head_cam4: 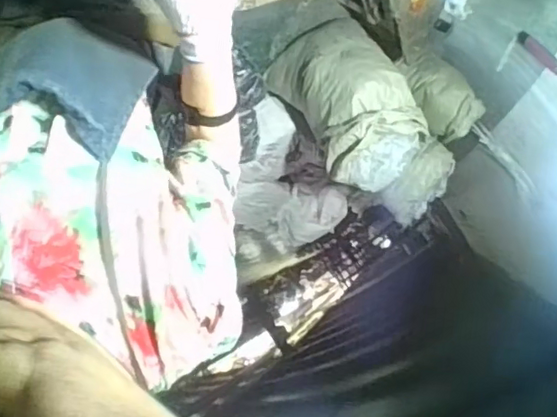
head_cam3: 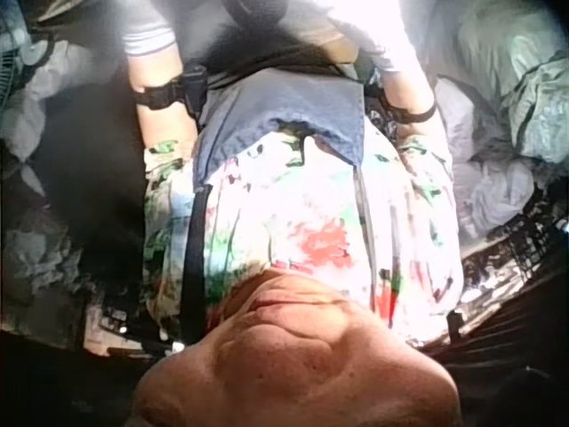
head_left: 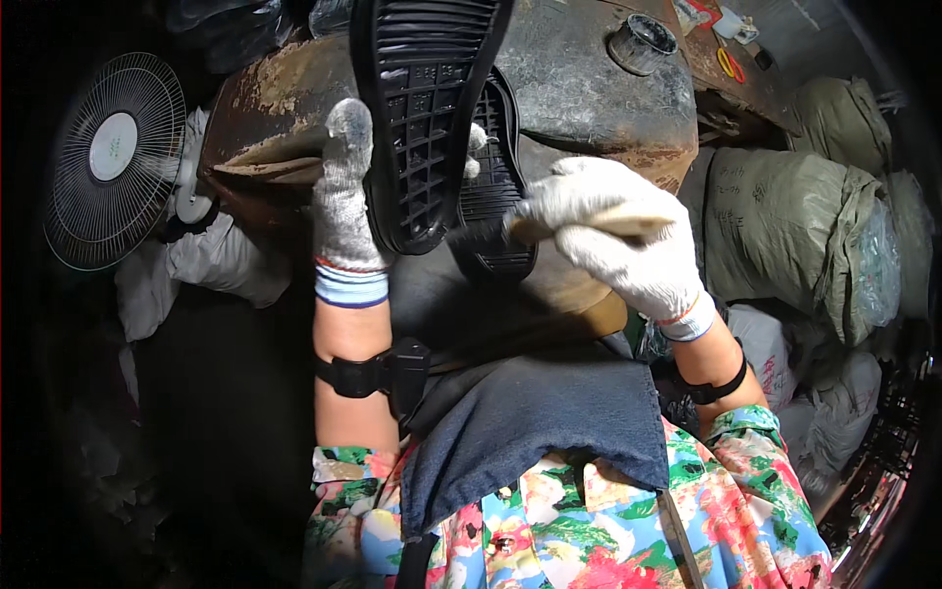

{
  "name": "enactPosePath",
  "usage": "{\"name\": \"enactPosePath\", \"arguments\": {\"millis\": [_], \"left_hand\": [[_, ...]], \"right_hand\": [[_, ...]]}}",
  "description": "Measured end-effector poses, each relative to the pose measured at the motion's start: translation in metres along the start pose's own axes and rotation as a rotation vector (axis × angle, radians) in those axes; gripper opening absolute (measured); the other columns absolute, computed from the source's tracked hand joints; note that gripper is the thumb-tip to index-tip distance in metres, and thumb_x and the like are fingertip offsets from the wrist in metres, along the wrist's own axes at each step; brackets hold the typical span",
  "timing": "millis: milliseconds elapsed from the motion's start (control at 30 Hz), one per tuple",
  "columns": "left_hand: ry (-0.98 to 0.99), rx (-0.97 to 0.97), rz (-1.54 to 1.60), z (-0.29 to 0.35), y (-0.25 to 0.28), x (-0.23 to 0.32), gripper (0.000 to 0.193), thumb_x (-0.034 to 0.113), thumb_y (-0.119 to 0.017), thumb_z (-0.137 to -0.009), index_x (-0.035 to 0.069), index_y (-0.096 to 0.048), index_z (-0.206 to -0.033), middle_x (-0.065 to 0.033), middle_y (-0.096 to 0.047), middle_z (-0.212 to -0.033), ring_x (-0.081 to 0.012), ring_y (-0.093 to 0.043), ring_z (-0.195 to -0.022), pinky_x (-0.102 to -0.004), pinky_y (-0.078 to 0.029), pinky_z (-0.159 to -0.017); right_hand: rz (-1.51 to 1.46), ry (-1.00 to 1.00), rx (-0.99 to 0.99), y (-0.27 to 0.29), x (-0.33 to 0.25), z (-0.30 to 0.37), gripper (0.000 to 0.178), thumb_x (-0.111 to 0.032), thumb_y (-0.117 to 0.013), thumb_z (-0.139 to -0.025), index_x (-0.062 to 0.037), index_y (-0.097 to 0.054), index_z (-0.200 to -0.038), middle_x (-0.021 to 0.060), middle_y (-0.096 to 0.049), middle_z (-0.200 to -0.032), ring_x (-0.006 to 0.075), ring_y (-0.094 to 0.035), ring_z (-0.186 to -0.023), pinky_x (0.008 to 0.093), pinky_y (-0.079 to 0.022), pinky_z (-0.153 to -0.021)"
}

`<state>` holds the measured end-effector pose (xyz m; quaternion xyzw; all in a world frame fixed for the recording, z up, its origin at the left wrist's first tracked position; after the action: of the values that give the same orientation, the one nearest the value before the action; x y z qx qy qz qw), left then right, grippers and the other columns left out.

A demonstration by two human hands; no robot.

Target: The recorder uses a brush to apply glue or solvent to the bottom of rubber shoe soles at a workbench in a factory.

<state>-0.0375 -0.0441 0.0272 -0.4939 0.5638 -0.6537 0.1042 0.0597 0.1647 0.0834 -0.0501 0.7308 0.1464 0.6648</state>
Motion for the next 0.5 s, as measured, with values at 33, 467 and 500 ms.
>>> {"name": "enactPosePath", "arguments": {"millis": [33,467,500], "left_hand": [[0.016,-0.006,-0.015,0.000,-0.004,0.003,0.094,0.068,-0.054,-0.098,-0.012,-0.046,-0.146,-0.0359,-0.060,-0.133,-0.0440,-0.068,-0.114,-0.0543,-0.058,-0.102],[-0.284,0.096,-0.802,0.003,-0.004,-0.060,0.025,0.027,-0.061,-0.106,0.003,-0.066,-0.102,-0.0117,-0.072,-0.099,-0.0253,-0.071,-0.087,-0.0365,-0.058,-0.081],[-0.306,0.006,-0.345,0.007,0.028,-0.078,0.027,0.027,-0.061,-0.106,0.001,-0.065,-0.109,-0.0097,-0.071,-0.101,-0.0211,-0.071,-0.086,-0.0338,-0.059,-0.081]], "right_hand": [[-0.139,0.145,0.109,-0.007,-0.009,-0.008,0.020,-0.011,-0.076,-0.092,-0.0033,-0.076,-0.110,0.0059,-0.077,-0.104,0.0086,-0.070,-0.094,0.0277,-0.056,-0.085],[0.246,0.048,0.272,0.054,0.061,-0.033,0.023,-0.003,-0.064,-0.102,0.0034,-0.068,-0.123,0.0095,-0.070,-0.120,0.0177,-0.064,-0.111,0.0341,-0.051,-0.102],[0.223,0.045,0.280,0.053,0.069,-0.042,0.024,-0.006,-0.063,-0.103,0.0034,-0.067,-0.124,0.0098,-0.069,-0.122,0.0178,-0.063,-0.111,0.0338,-0.051,-0.103]]}}
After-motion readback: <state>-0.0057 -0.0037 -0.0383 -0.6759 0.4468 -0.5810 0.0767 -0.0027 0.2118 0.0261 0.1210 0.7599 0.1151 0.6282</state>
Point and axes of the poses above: each hand's wrist, its own z-axis away from the middle knuckle, its own y-axis out of the back of the hand, x = y × z, the point moved 6 cm from there along -z, towards the middle knuckle
